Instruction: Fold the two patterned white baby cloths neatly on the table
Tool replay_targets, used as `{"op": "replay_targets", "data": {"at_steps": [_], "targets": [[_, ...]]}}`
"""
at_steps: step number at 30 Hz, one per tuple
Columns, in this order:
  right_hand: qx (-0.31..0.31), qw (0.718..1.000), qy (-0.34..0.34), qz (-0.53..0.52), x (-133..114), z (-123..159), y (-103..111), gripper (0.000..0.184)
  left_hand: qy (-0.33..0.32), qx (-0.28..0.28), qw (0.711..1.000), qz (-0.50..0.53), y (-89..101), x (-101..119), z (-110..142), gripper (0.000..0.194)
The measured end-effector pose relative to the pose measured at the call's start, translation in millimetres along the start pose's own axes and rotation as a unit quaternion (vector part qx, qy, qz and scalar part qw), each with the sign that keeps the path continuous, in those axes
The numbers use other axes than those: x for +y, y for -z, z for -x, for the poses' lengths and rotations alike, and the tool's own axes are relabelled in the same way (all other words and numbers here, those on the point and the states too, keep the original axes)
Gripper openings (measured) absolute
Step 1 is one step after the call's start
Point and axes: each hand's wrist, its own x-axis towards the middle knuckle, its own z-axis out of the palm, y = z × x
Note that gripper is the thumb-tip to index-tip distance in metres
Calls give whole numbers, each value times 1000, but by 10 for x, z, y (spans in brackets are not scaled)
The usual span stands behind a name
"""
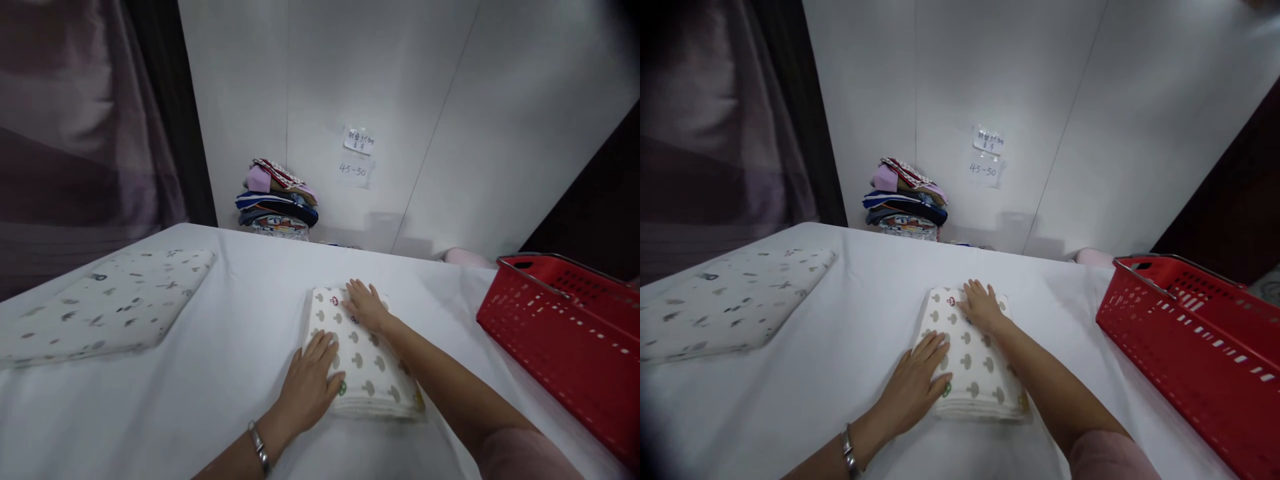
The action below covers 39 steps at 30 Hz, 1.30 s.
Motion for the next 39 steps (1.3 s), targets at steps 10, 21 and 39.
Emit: {"op": "replay_targets", "data": {"at_steps": [10, 21, 39], "targets": [[-22, 999, -27, 2, 70, 34, -66, 64, 1, -1, 1000, -14, -36, -24, -2, 52], [-21, 990, 130, -52, -590, -36, -236, 57, -11, 36, 999, -10, 34, 29, -7, 48], [44, 996, -44, -62, 161, 645, -120, 54, 1, 2, 1000, 7, 38, 22, 11, 52]]}}
